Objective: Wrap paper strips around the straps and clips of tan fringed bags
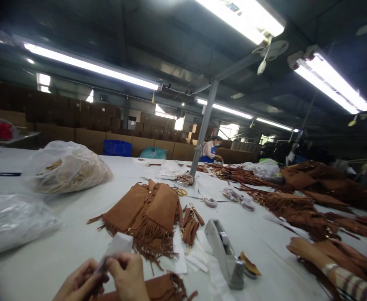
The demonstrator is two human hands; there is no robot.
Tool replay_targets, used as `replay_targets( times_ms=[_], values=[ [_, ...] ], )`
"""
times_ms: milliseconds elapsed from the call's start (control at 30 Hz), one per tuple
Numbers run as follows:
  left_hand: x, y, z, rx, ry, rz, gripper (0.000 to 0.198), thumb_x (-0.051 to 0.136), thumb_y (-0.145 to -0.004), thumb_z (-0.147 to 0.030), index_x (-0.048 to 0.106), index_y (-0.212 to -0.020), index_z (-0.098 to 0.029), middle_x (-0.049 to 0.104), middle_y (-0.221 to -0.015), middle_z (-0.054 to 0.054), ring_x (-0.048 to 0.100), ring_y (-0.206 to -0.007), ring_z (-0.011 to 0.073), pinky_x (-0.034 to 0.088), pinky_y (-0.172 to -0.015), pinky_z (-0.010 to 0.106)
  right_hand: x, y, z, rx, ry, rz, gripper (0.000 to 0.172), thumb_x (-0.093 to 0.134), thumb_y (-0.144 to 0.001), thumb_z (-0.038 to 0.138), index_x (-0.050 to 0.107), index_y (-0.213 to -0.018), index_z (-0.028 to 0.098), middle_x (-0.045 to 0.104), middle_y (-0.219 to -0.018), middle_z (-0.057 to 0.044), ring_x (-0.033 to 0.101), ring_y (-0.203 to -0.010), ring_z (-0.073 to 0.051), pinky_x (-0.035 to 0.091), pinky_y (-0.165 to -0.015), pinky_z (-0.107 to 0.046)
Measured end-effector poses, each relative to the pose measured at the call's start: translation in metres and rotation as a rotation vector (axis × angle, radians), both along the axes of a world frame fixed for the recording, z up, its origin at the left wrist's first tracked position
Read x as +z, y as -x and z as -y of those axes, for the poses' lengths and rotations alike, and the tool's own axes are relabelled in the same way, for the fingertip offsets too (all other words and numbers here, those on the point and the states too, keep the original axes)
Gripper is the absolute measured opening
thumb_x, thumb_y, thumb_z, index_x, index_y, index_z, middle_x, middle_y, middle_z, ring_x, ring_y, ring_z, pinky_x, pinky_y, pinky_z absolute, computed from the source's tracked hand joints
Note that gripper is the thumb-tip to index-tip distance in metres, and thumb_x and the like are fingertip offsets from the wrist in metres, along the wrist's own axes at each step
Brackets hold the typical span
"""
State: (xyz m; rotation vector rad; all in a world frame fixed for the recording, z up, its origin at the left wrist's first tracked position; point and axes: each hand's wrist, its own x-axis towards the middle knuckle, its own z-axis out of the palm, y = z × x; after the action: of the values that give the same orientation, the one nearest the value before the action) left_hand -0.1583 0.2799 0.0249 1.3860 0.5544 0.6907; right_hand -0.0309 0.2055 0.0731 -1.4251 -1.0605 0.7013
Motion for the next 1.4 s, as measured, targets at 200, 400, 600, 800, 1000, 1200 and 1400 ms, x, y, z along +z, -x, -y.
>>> replay_targets(
  times_ms=[200,400,600,800,1000,1200,1400],
  values=[
    [0.007,0.000,-0.002,0.057,-0.003,0.024,0.032,0.058,-0.078,-0.047,0.049,-0.071,-0.017,0.058,-0.059,-0.002,0.051,-0.053,0.0101,0.037,-0.051,0.021,-0.001,0.005,-0.015,0.139,0.027,-0.085,0.026,0.064,-0.071,0.038,0.066,-0.070,0.012,0.060,-0.061,0.000,0.050,-0.058,-0.013,0.039,-0.055,-0.023],
    [0.008,0.029,-0.007,0.093,-0.159,-0.093,0.030,0.060,-0.078,-0.033,0.057,-0.104,-0.018,0.065,-0.100,0.006,0.057,-0.094,0.0196,0.040,-0.081,0.029,-0.008,-0.006,-0.031,0.035,0.075,-0.009,0.039,0.063,-0.069,0.049,0.067,-0.075,0.010,0.063,-0.064,-0.003,0.054,-0.063,-0.017,0.041,-0.060,-0.027],
    [-0.021,0.048,-0.001,0.113,-0.251,-0.242,0.023,0.046,-0.085,-0.031,0.061,-0.077,-0.016,0.059,-0.074,0.001,0.052,-0.075,0.0164,0.037,-0.069,0.026,-0.016,-0.011,-0.041,0.093,0.104,0.050,0.040,0.064,-0.069,0.049,0.068,-0.076,0.010,0.066,-0.069,-0.005,0.056,-0.066,-0.019,0.042,-0.062,-0.027],
    [-0.027,0.034,-0.007,0.132,-0.142,-0.124,0.022,0.048,-0.084,-0.034,0.058,-0.077,-0.015,0.052,-0.068,-0.002,0.046,-0.068,0.0129,0.035,-0.064,0.024,-0.028,0.001,-0.050,0.162,0.122,0.059,0.035,0.064,-0.069,0.046,0.068,-0.068,0.012,0.067,-0.066,-0.005,0.056,-0.063,-0.019,0.042,-0.059,-0.027],
    [-0.039,0.027,-0.012,0.138,0.112,0.082,0.024,0.054,-0.082,-0.041,0.048,-0.086,-0.018,0.055,-0.066,-0.004,0.049,-0.061,0.0110,0.036,-0.059,0.023,-0.053,0.017,-0.051,0.231,0.207,0.122,0.036,0.058,-0.072,0.044,0.064,-0.060,0.011,0.062,-0.058,-0.003,0.052,-0.056,-0.015,0.038,-0.053,-0.024],
    [-0.041,0.047,-0.009,0.138,0.147,0.108,0.033,0.049,-0.085,-0.044,0.047,-0.105,-0.019,0.062,-0.088,0.003,0.057,-0.080,0.0153,0.042,-0.073,0.027,-0.062,0.023,-0.050,0.180,0.219,0.157,0.039,0.055,-0.074,0.048,0.063,-0.061,0.012,0.059,-0.057,-0.002,0.049,-0.056,-0.014,0.036,-0.053,-0.024],
    [-0.036,0.060,-0.011,0.201,-0.292,-0.232,0.025,0.049,-0.084,-0.038,0.063,-0.083,-0.017,0.062,-0.087,0.004,0.054,-0.086,0.0188,0.039,-0.079,0.029,-0.049,0.017,-0.058,0.148,0.216,0.203,0.041,0.054,-0.074,0.050,0.055,-0.054,0.014,0.043,-0.050,0.003,0.039,-0.051,-0.011,0.029,-0.050,-0.023]
  ],
)
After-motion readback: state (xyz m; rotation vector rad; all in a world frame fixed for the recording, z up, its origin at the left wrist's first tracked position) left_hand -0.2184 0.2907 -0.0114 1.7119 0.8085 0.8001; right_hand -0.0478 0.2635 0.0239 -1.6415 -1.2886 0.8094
